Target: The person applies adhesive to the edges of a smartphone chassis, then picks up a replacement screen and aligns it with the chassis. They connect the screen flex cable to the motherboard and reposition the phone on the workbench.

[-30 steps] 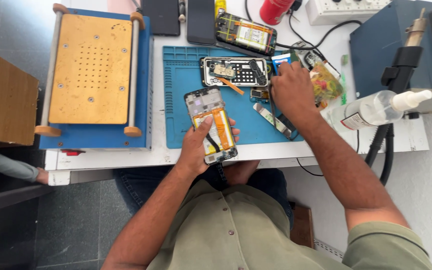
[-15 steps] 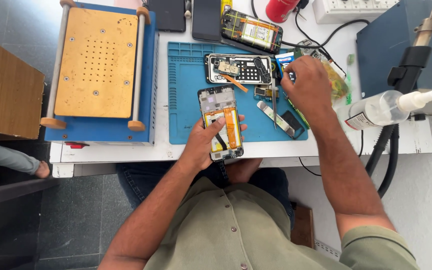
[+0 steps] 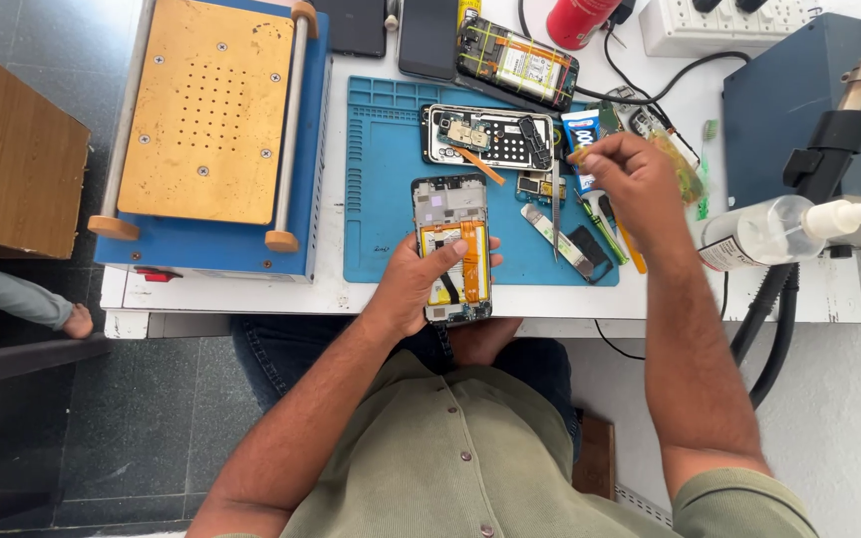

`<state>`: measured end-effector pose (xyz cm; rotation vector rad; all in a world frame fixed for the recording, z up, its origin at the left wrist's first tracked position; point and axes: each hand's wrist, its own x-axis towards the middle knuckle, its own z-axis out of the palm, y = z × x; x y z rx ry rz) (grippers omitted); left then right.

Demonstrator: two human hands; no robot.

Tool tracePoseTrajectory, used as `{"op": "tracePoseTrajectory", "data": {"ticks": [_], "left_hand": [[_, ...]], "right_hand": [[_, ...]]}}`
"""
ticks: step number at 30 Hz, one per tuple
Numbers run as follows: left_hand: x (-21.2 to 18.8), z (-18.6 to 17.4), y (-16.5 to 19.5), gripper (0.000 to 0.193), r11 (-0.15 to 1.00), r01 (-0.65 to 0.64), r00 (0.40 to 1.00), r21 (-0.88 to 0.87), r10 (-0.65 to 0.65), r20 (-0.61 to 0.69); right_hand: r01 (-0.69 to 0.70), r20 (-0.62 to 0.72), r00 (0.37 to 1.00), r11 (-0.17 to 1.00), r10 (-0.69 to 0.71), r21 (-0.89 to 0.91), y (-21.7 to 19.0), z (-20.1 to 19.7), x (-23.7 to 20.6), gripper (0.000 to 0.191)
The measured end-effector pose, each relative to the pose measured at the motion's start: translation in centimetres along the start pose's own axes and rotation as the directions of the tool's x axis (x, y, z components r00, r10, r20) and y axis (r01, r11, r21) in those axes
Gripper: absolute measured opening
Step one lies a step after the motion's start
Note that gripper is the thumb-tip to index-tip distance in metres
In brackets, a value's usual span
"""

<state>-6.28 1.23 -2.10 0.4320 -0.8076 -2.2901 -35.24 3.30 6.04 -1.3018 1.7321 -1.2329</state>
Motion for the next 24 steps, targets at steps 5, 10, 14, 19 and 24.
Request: {"op": "tracePoseTrajectory", "data": {"ticks": [5,10,14,19,24], "left_hand": [[0.0,0.3,-0.1,0.039,0.994,0.037,0.999,0.102,-0.037,-0.008],[-0.1,0.5,-0.2,0.041,0.99,0.002,1.0,0.14,-0.005,0.015],[0.3,0.3,-0.7,0.05,0.989,-0.004,1.0,0.147,0.005,-0.007],[0.5,-0.7,-1.5,0.049,0.991,0.016,0.996,0.132,-0.028,0.089],[0.4,-1.4,-1.7,0.049,0.994,0.097,0.995,0.053,-0.096,-0.021]], "right_hand": [[0.053,0.151,0.987,0.999,-0.053,0.004,-0.7,4.7,-1.6,0.008],[0.02,0.221,0.973,0.972,-0.073,0.236,-1.7,7.1,-2.4,0.009],[0.003,0.238,0.969,0.967,-0.065,0.254,-2.4,7.0,-2.7,0.012],[0.039,0.21,0.975,0.987,-0.072,0.156,-2.7,7.2,-2.9,0.013],[0.103,0.122,0.987,0.993,-0.109,0.057,-2.7,8.9,-3.2,0.012]]}}
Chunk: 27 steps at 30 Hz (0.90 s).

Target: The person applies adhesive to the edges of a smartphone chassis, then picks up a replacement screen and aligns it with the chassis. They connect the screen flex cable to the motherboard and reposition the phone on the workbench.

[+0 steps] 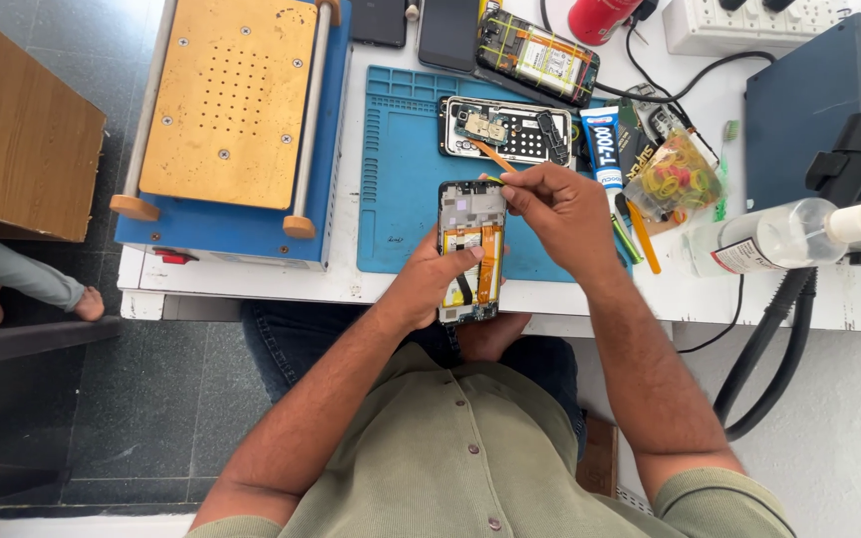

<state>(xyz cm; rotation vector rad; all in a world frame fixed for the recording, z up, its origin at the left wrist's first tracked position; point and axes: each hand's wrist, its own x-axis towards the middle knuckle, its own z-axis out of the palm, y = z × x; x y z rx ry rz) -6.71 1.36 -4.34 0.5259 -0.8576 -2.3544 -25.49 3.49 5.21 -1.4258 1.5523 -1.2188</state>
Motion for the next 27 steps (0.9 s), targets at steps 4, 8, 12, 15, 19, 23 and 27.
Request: {"op": "tracePoseTrajectory", "data": {"ticks": [4,8,12,15,19,23,27], "left_hand": [[-0.1,-0.1,0.3,0.049,0.996,-0.05,0.999,-0.079,0.05,-0.003],[-0.3,0.2,0.6,0.051,0.994,-0.053,0.999,-0.098,0.051,-0.016],[-0.4,0.4,1.0,0.051,0.992,-0.047,0.999,-0.12,0.049,0.014],[-0.6,0.7,1.4,0.057,0.984,-0.056,0.997,-0.171,0.065,0.049],[-0.6,1.0,1.6,0.065,0.977,-0.082,0.992,-0.195,0.098,0.077],[-0.7,0.9,1.8,0.06,0.975,-0.046,0.993,-0.215,0.068,0.095],[-0.5,0.5,1.7,0.049,0.97,-0.007,0.996,-0.244,0.028,0.081]], "right_hand": [[0.066,-0.073,0.994,0.975,-0.083,-0.21,0.0,1.0,-0.2,0.011],[0.159,-0.086,0.978,0.944,-0.191,-0.287,0.0,1.6,-0.4,0.011],[0.18,-0.076,0.974,0.934,-0.213,-0.308,0.1,2.1,-0.4,0.01],[0.117,-0.067,0.988,0.966,-0.136,-0.231,0.2,2.3,-0.4,0.01],[0.066,-0.074,0.994,0.981,-0.081,-0.182,0.5,2.3,-0.4,0.01],[0.084,-0.063,0.993,0.974,-0.099,-0.209,0.9,2.2,-0.4,0.01],[0.0,-0.049,0.999,0.995,-0.005,-0.102,1.4,2.0,-0.5,0.009]]}}
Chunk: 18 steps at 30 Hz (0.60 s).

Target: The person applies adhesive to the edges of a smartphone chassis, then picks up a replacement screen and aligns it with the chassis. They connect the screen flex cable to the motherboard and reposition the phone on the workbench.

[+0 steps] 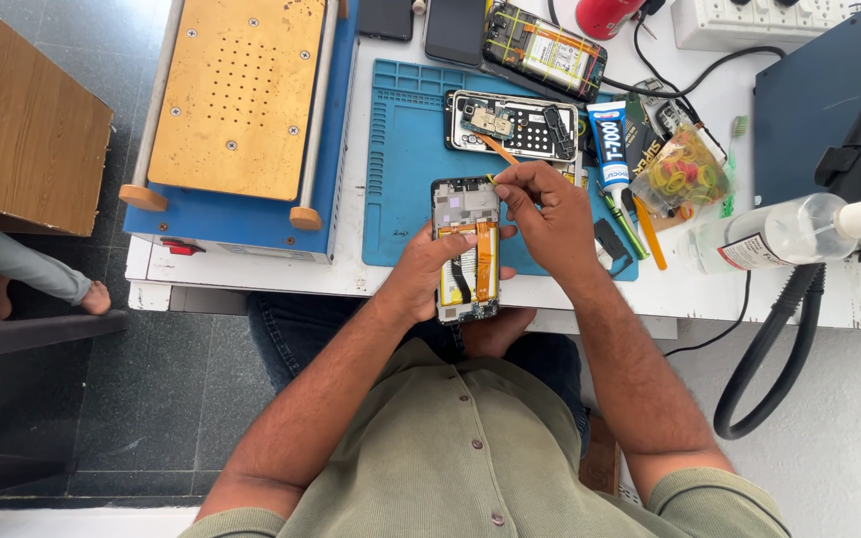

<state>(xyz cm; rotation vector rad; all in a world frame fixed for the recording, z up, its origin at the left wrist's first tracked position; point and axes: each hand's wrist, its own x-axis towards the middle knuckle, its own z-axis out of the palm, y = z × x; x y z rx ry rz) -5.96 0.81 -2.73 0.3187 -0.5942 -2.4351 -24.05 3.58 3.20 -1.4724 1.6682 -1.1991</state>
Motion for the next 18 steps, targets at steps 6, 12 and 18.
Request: {"op": "tracePoseTrajectory", "data": {"ticks": [6,12,18], "left_hand": [[0.3,-0.8,-0.9,0.039,0.998,-0.04,0.991,0.037,0.045,-0.126],[0.0,-0.4,-1.0,0.034,0.986,-0.151,0.97,0.063,0.161,-0.182],[-0.1,1.0,-0.1,0.046,0.953,-0.302,0.949,-0.032,0.297,-0.106]], "right_hand": [[0.085,0.04,0.996,0.996,-0.086,0.029,0.0,-0.5,-0.1,0.007],[0.155,0.129,0.982,0.974,-0.135,-0.165,-1.3,-1.2,-0.8,0.005],[0.216,0.228,0.959,0.957,-0.171,-0.193,-1.5,-2.1,-3.0,0.008]]}}
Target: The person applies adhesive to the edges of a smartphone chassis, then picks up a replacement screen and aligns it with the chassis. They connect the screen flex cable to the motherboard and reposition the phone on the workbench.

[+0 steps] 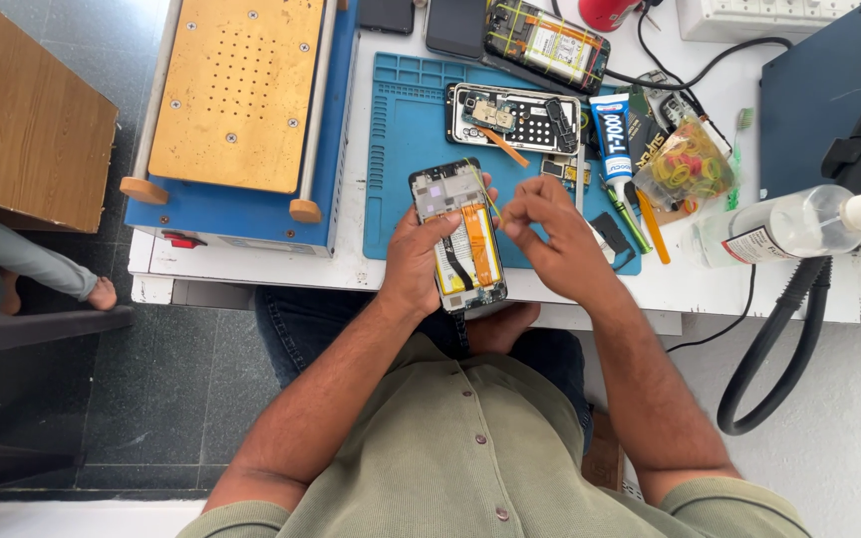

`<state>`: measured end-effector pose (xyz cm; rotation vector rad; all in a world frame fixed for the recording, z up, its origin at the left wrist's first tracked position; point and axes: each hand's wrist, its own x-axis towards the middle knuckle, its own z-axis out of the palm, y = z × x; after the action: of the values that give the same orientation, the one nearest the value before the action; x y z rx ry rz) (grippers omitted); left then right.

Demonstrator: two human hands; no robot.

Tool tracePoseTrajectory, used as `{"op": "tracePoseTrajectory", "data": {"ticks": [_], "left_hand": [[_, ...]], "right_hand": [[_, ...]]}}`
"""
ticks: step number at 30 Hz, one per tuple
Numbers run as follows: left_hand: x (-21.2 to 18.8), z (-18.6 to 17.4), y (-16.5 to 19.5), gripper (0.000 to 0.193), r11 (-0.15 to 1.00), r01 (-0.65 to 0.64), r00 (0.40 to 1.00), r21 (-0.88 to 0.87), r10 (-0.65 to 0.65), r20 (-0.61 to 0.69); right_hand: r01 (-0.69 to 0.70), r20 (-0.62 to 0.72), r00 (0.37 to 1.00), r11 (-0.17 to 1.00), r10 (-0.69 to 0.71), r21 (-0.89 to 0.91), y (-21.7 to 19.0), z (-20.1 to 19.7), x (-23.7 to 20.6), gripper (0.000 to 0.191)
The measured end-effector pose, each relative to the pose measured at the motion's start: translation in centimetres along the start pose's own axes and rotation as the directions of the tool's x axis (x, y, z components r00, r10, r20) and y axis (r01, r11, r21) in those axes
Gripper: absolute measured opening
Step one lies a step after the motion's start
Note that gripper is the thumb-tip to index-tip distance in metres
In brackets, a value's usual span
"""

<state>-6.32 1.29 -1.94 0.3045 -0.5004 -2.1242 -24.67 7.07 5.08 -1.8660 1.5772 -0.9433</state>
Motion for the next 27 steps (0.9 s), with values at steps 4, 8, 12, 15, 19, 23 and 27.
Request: {"op": "tracePoseTrajectory", "data": {"ticks": [4,8,12,15,19,23,27], "left_hand": [[-0.1,0.4,0.2,0.048,0.995,-0.037,0.999,-0.089,0.038,0.007],[0.0,0.4,0.3,0.049,0.99,-0.042,0.999,-0.134,0.04,-0.023],[0.0,0.4,0.3,0.048,0.987,-0.05,0.999,-0.155,0.049,-0.01],[-0.1,0.4,0.3,0.048,0.988,-0.06,0.998,-0.139,0.06,-0.003],[-0.1,0.5,0.3,0.048,0.989,-0.066,0.998,-0.135,0.065,-0.018],[-0.2,0.5,0.5,0.049,0.984,-0.07,0.998,-0.166,0.068,-0.013],[-0.1,0.5,0.4,0.048,0.982,-0.057,0.998,-0.178,0.056,-0.011]], "right_hand": [[-0.038,0.077,0.997,0.994,0.03,0.104,1.1,-0.2,-2.6,0.011],[-0.104,0.124,0.99,0.956,0.072,0.274,2.1,0.2,-5.9,0.013],[-0.198,0.127,0.979,0.869,0.157,0.454,2.6,0.7,-8.6,0.012],[-0.166,0.121,0.985,0.854,0.121,0.494,2.6,1.0,-9.4,0.009],[-0.162,0.127,0.985,0.856,0.113,0.491,2.2,2.0,-9.5,0.012],[-0.205,0.144,0.977,0.858,0.155,0.471,2.1,2.1,-9.3,0.014],[-0.185,0.139,0.981,0.856,0.134,0.482,2.2,1.9,-9.5,0.014]]}}
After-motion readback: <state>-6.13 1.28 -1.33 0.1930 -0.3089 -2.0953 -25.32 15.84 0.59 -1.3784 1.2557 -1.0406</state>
